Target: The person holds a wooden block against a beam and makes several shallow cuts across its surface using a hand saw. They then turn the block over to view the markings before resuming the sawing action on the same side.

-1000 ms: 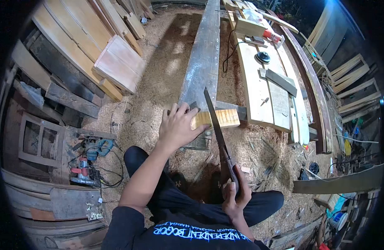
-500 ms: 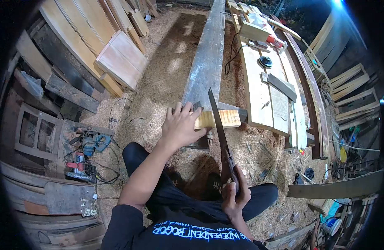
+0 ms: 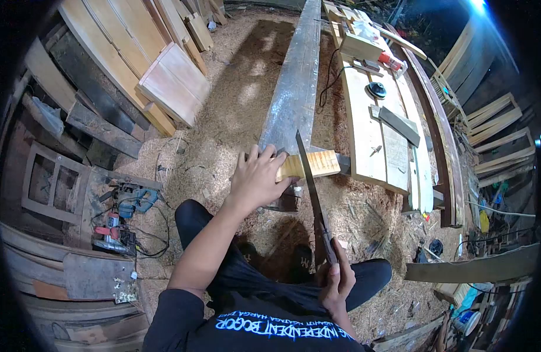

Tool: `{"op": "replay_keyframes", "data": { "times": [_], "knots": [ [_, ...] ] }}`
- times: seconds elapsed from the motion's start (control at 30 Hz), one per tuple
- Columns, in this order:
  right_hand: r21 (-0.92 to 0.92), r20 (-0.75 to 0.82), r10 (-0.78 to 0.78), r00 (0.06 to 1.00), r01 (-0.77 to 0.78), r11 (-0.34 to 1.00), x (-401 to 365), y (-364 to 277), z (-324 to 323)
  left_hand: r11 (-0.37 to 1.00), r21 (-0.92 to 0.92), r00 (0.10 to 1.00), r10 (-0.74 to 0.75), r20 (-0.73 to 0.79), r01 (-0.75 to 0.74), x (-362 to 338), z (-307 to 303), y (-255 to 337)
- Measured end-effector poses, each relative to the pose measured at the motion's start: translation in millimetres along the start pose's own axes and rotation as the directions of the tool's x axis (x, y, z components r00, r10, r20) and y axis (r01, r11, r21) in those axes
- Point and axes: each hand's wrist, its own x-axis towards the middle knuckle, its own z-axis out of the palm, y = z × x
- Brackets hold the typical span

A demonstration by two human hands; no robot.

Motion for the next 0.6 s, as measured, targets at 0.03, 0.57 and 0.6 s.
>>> {"op": "replay_keyframes", "data": {
  "times": [0.03, 0.57, 0.6],
  "knots": [
    [0.0, 0.003, -0.002, 1.0, 0.002, 1.0, 1, -1, 0, 1.0, 0.0, 1.0, 0.004, 0.027, -0.004, 0, -3, 0],
    [-0.071, 0.025, -0.024, 0.999, 0.026, 0.997, -15, 12, -16, 0.997, 0.034, 0.997, 0.065, -0.03, -0.064, 7, 6, -3],
    [-0.028, 0.024, 0.036, 0.999, -0.036, 0.999, -13, 2, -17, 0.996, 0.041, 0.996, 0.086, -0.038, -0.084, 7, 8, -5]
  ]
}}
